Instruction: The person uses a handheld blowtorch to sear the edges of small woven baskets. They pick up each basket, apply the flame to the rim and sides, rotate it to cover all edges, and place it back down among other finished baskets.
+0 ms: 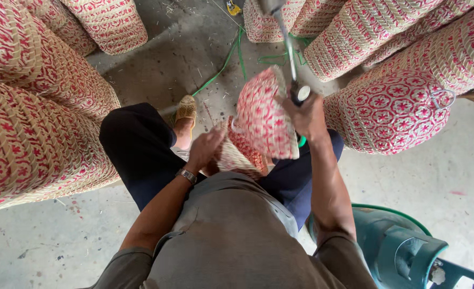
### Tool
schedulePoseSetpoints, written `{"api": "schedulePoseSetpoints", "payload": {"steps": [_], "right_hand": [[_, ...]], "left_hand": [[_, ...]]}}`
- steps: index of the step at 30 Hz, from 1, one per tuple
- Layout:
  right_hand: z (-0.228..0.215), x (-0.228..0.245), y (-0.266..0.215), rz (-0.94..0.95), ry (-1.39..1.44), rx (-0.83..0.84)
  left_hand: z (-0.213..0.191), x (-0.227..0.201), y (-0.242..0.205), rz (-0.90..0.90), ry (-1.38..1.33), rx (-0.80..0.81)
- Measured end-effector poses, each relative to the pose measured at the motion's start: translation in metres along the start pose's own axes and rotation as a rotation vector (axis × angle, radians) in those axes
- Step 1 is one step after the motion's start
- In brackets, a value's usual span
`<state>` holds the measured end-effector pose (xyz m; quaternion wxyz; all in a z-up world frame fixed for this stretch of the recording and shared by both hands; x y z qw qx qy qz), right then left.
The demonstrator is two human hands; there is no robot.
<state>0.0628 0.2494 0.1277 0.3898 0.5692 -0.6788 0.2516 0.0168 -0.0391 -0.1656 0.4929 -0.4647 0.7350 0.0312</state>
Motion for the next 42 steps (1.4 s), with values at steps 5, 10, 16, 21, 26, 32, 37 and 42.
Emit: {"api": "schedulePoseSetpoints", "payload": {"steps": [5, 10, 16, 21, 26, 32, 37, 42], "right_hand": [[0.024, -0.051, 0.037, -0.063, -0.183, -0.136], [0.055, -0.093, 0.013, 0.077, -0.162, -0.037], [0.059, -0.092, 0.006, 0.148, 0.01, 0.033], [0.048, -0.089, 0.006, 0.21, 0.09, 0.053], [0.043, -0.082, 0.008, 0.267, 0.157, 0.02], [0.046, -0.062, 0.007, 0.292, 0.105, 0.053], [0.057, -0.037, 0.0, 0.166, 0.165, 0.075], [0.062, -0.001, 0.003, 0.006, -0.071, 0.124]], "left_hand": [[0.082, 0.033, 0.021, 0.309, 0.195, 0.405], [0.08, 0.043, 0.038, 0.195, 0.266, 0.255], [0.041, -0.013, 0.031, 0.082, 0.874, 0.382], [0.066, 0.025, 0.054, 0.164, 0.855, 0.362], [0.04, 0.017, 0.069, -0.119, 0.527, 0.268], [-0.018, -0.008, 0.063, 0.168, -0.061, -0.262], [-0.05, -0.034, 0.063, 0.633, 0.041, -0.452], [-0.104, -0.129, 0.017, 0.537, 0.317, -0.124]]}}
Point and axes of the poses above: each hand's wrist, its own y-axis towards the middle knuckle, its own z-axis out of the palm, x = y × z, the point moved 1 cm from there along y, towards the middle knuckle, and after that the axes turned 5 degrees about x, right-handed, at the moved point
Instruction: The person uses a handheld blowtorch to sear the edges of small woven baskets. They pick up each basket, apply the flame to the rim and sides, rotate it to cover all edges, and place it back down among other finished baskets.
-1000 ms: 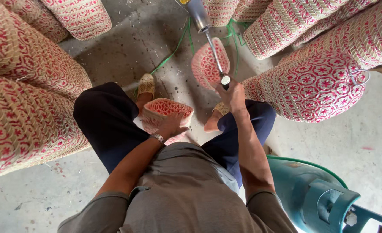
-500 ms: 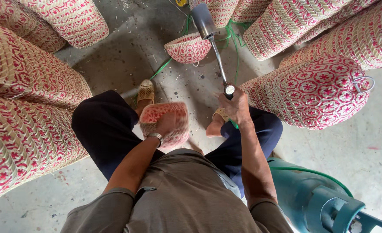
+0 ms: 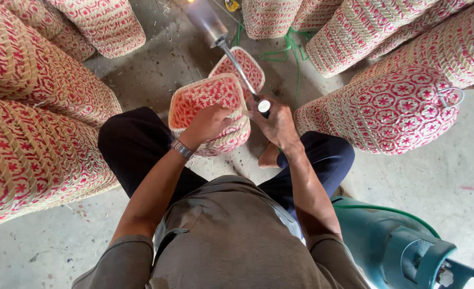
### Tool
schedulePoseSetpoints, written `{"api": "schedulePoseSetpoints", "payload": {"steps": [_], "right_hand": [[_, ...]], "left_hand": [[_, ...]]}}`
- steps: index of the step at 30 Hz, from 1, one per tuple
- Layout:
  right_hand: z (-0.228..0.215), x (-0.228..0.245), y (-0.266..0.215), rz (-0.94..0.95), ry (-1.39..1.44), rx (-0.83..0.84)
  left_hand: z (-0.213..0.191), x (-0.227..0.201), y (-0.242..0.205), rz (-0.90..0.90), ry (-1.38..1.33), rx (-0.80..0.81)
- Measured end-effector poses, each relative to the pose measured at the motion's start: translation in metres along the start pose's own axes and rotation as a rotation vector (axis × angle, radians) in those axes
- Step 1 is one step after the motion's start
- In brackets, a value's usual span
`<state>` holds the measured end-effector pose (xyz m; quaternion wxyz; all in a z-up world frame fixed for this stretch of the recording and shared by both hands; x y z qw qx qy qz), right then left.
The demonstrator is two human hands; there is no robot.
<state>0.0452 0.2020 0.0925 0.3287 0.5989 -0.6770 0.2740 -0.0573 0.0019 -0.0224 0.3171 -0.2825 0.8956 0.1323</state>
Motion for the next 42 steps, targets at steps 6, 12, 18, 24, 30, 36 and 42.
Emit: {"api": "schedulePoseSetpoints", "payload": {"steps": [6, 12, 18, 24, 30, 36, 42], "right_hand": [[0.003, 0.014, 0.014, -0.015, 0.346, 0.144], [-0.002, 0.03, 0.006, 0.153, 0.68, 0.246], [0.014, 0.017, -0.007, 0.056, 0.505, 0.224], [0.023, 0.011, -0.007, 0.102, 0.416, 0.325], [0.033, 0.014, -0.006, 0.085, 0.642, 0.409], [0.039, 0.009, -0.005, 0.245, 0.771, 0.539], [0.031, 0.0, 0.009, -0.084, 0.563, 0.22]], "left_hand": [[-0.044, -0.088, -0.011, 0.317, 0.269, 0.044], [-0.03, -0.129, -0.03, 0.486, 0.797, 0.057], [0.018, -0.126, -0.03, 0.542, 0.68, 0.102], [0.041, -0.13, -0.038, 0.608, 0.723, 0.013], [0.029, -0.131, -0.043, 0.635, 0.817, -0.114], [0.03, -0.128, -0.047, 0.675, 0.729, -0.207], [-0.022, -0.152, -0.054, 0.791, 0.755, -0.048]]}}
Point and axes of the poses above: each hand's wrist, its own y-axis towards the middle knuckle, its own z-axis out of the palm, x = y × z, the point moved 1 cm from there along y, towards the middle knuckle, and after that the axes turned 5 degrees about x, right-handed, at the moved point
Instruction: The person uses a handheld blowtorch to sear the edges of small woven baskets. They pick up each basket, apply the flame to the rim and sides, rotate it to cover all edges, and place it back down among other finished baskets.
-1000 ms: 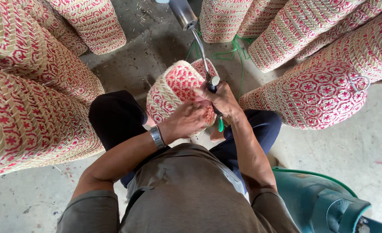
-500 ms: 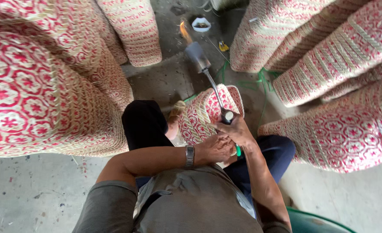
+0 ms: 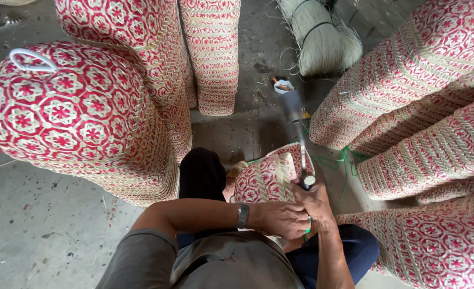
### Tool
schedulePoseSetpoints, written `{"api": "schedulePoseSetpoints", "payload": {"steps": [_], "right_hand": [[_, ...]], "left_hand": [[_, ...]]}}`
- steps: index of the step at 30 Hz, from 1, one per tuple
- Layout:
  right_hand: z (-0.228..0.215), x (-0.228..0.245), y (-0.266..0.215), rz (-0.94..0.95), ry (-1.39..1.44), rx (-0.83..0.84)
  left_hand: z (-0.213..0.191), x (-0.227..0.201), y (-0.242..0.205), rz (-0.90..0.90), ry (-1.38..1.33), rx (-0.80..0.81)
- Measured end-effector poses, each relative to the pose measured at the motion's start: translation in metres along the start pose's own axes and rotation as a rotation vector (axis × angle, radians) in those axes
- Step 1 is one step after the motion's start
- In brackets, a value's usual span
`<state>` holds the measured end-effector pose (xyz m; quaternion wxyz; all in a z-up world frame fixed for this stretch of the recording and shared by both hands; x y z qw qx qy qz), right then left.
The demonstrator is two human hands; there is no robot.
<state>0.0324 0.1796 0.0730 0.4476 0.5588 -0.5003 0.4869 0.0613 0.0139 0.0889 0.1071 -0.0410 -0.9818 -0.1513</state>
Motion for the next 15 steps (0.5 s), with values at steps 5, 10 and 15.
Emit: {"api": "schedulePoseSetpoints", "payload": {"steps": [5, 10, 15], "right_hand": [[-0.011, 0.02, 0.005, -0.164, 0.167, -0.097], [0.008, 0.039, -0.006, -0.189, 0.179, -0.17], [0.032, 0.027, -0.023, -0.089, 0.238, -0.146]], "left_hand": [[-0.067, 0.049, -0.027, -0.364, -0.038, -0.349], [-0.075, 0.122, -0.05, -0.91, -0.023, -0.2], [-0.022, 0.127, -0.068, -0.932, -0.984, 0.1]]}}
Point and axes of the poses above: each hand's wrist, its own y-axis towards the middle knuckle, its own z-axis out of the palm, x = y × z, the point moved 1 cm from there along y, towards the middle knuckle, and after that the axes turned 5 degrees about x, right-handed, at the moved point
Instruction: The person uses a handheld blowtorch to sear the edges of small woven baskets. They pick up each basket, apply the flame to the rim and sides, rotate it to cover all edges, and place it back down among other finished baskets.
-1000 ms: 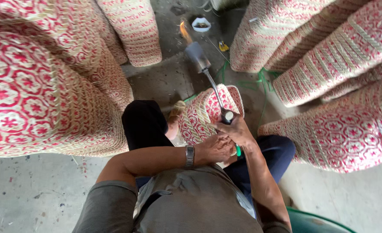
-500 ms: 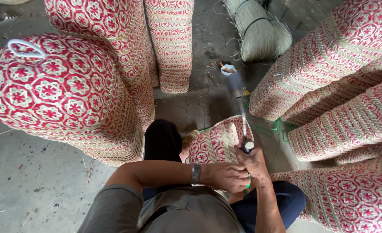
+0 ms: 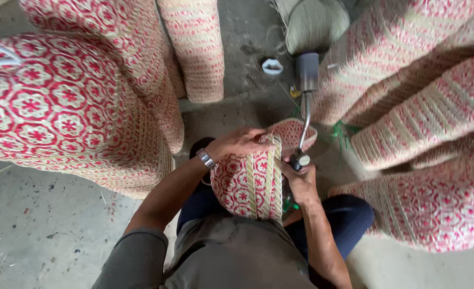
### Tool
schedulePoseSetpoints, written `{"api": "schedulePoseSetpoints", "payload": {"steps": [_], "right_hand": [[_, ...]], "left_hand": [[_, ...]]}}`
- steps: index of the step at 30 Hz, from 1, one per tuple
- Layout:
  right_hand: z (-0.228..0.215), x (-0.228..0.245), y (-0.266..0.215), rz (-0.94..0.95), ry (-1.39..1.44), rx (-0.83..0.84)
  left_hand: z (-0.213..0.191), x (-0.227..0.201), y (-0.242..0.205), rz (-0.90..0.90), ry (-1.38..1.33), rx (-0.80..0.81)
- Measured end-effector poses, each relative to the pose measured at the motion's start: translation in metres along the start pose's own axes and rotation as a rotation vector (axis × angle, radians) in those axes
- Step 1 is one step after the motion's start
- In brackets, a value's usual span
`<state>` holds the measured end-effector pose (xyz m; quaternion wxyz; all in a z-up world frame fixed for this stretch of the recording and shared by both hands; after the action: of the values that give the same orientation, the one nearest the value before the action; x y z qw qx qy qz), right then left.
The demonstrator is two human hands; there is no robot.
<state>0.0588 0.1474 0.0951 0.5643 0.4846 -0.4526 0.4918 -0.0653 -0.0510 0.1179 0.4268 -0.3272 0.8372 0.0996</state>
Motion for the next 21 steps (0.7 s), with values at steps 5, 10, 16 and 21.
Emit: {"api": "schedulePoseSetpoints", "payload": {"steps": [5, 10, 16, 21], "right_hand": [[-0.022, -0.009, -0.018, 0.133, -0.122, 0.036], [-0.024, -0.002, -0.031, 0.127, -0.072, 0.018], [-0.039, 0.017, -0.024, 0.055, -0.176, -0.078], [-0.118, 0.057, -0.016, -0.11, -0.203, -0.198]], "left_hand": [[0.027, -0.006, 0.006, -0.019, 0.069, -0.025], [0.031, -0.026, -0.001, 0.176, 0.188, -0.061], [0.012, -0.034, -0.013, 0.052, 0.115, -0.027], [0.012, -0.017, -0.01, -0.003, 0.101, -0.056]]}}
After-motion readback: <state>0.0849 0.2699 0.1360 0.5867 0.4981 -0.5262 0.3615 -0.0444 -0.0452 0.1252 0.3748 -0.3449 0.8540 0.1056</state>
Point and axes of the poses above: each hand's wrist, its own y-axis towards the middle knuckle, its own z-axis out of the palm, x = y × z, the point moved 1 cm from there along y, towards the middle knuckle, and after that the axes turned 5 degrees about x, right-handed, at the moved point
